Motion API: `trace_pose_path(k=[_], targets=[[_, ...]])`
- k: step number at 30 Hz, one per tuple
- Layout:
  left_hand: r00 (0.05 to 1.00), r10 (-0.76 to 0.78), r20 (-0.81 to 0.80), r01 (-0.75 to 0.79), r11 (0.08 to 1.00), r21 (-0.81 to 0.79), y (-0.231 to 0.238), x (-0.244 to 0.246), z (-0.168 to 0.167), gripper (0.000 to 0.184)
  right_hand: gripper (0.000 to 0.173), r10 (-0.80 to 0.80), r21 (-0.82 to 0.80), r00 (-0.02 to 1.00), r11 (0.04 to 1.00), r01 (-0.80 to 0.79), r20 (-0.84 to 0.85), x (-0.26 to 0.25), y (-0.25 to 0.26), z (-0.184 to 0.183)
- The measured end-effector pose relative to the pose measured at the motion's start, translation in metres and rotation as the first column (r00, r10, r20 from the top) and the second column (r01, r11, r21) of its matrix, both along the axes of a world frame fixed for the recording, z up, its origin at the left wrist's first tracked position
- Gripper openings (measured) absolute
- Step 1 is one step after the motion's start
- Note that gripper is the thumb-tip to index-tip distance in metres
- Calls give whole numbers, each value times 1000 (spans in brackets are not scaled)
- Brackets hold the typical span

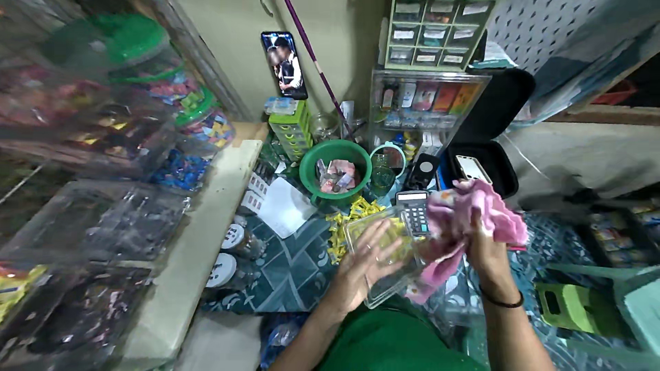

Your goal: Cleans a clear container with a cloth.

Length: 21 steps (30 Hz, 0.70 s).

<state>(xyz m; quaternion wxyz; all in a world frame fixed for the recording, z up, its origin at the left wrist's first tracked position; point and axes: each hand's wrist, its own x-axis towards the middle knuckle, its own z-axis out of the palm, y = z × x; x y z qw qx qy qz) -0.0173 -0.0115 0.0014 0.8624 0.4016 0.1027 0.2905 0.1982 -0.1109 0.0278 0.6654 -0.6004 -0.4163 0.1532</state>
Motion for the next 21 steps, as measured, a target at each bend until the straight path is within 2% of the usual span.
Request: trace_pose_path(k=[1, 2, 3, 4, 6, 8, 10, 13, 15, 17, 19, 21], targets=[[1000, -11, 3, 11, 999, -38, 0, 2, 1, 76, 35, 56, -20, 993, 998, -55, 108, -7, -2, 3], [1000, -10, 12, 11, 997, -82, -3, 5, 5, 76, 55, 126, -59, 955, 992, -114, 270, -14, 2, 1], [1000, -2, 30, 6, 992, -127, -6, 8, 7, 76, 62, 140, -99, 882, 989, -107, 450, -24, 11, -5], [999, 22, 29, -17, 988, -156, -9, 11, 8, 73, 57, 132, -116, 806, 990, -79, 578, -40, 20, -14], [997, 76, -3, -76, 990, -116, -12, 10, 3, 67, 46, 155, -139, 697, 987, -80, 700, -79, 20, -30], [995, 93, -34, -93, 995, 23, -10, -1, -7, 67, 42, 230, -143, 645, 972, -184, 729, -98, 10, -37], [991, 131, -38, -133, 989, -70, -10, 1, -10, 65, 42, 292, -129, 608, 946, -298, 738, -90, 11, -37], [995, 75, 68, -63, 984, -166, -8, 8, -15, 54, 35, 314, -123, 536, 924, -362, 784, -70, 21, -35], [998, 46, 48, -35, 976, -216, -8, 12, -7, 52, 36, 286, -137, 491, 938, -317, 823, -56, 26, -28], [996, 85, 2, -83, 986, -147, -9, 11, 4, 61, 37, 215, -129, 516, 972, -197, 829, -45, 26, -22], [994, 112, -6, -112, 993, -34, -4, 8, 14, 78, 37, 131, -124, 558, 991, -51, 820, -35, 27, -22], [993, 114, -10, -114, 993, -10, -2, 7, 14, 84, 38, 104, -134, 551, 991, 14, 828, -35, 25, -26]])
